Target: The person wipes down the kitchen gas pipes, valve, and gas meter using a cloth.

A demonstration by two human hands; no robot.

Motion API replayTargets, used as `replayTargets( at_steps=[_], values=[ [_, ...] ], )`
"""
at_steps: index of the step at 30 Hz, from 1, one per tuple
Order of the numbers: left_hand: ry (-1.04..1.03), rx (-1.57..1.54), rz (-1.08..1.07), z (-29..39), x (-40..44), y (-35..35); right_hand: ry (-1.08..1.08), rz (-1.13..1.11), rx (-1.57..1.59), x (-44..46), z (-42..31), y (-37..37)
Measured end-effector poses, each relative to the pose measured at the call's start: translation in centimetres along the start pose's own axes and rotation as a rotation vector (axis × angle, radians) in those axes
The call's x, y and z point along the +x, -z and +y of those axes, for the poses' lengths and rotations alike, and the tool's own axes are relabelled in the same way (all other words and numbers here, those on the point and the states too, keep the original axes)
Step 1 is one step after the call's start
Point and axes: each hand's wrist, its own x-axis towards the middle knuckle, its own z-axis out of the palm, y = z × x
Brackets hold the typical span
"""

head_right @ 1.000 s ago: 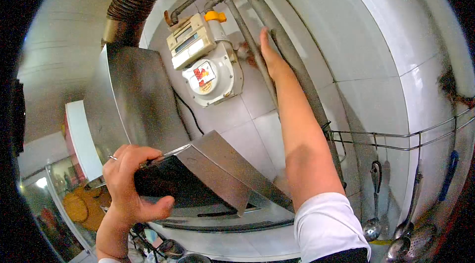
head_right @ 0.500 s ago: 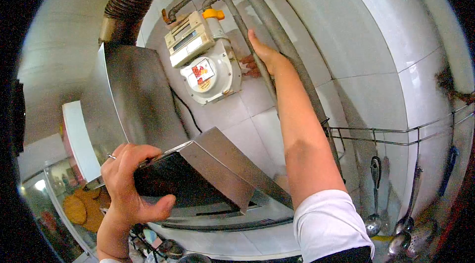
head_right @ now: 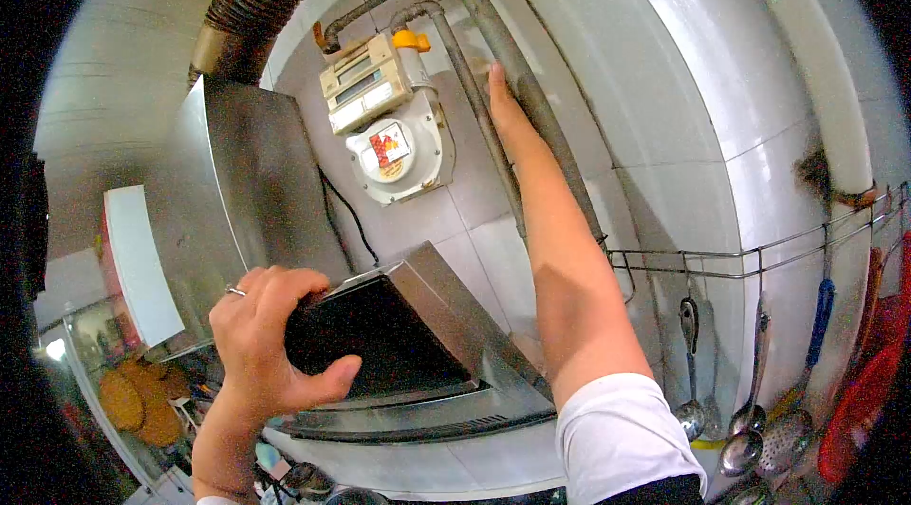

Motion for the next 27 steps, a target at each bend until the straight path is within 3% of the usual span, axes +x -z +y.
replayTargets(
  at_steps=[1,3,5,7,9,11,12,13,15,16,20,22,23,25,27],
  values=[
    [0.000,-0.003,-0.004,0.0,0.0,0.1,0.005,0.001,-0.006,-0.3,-0.1,-0.4],
    [-0.001,0.007,0.005,0.0,0.0,0.1,0.246,0.064,-0.263,-1.3,0.3,-1.8],
    [-0.006,0.005,0.006,0.1,-0.1,0.1,0.262,0.081,-0.333,-2.0,0.2,-1.7],
    [0.004,0.006,0.009,0.1,-0.2,0.2,-0.126,-0.037,-0.320,-3.8,-1.9,-1.4],
    [0.004,-0.013,0.019,0.0,-0.2,0.1,-0.159,-0.071,-0.436,-4.0,-2.1,-0.6],
    [0.001,-0.031,0.034,0.0,-0.3,0.1,-0.032,-0.057,-0.560,-5.5,-2.7,-0.1],
    [0.005,-0.033,0.038,0.0,-0.3,0.0,0.098,0.086,-0.553,-6.6,-2.7,-0.1],
    [0.008,-0.031,0.037,0.0,-0.3,0.1,0.099,0.092,-0.559,-7.1,-2.3,0.3],
    [0.011,-0.025,0.032,0.1,-0.3,0.1,0.596,0.423,-0.468,-7.1,-1.5,1.6],
    [0.019,-0.014,0.020,0.1,-0.3,0.1,0.742,0.559,-0.469,-6.9,-1.8,2.6],
    [0.027,-0.008,0.017,0.1,-0.3,0.0,0.499,0.637,-0.602,-3.0,-1.8,8.3],
    [0.033,0.009,-0.001,0.1,-0.3,0.1,0.264,0.173,-0.516,-1.7,-1.2,9.5],
    [0.037,0.015,0.001,0.1,-0.2,0.0,0.268,0.168,-0.513,-1.2,-0.1,9.2],
    [0.015,0.008,0.016,0.1,-0.2,0.0,0.052,0.130,-0.265,-2.0,1.6,7.8],
    [0.012,0.012,0.016,0.1,-0.2,-0.1,0.052,-0.002,-0.211,-1.1,1.7,9.1]
  ],
)
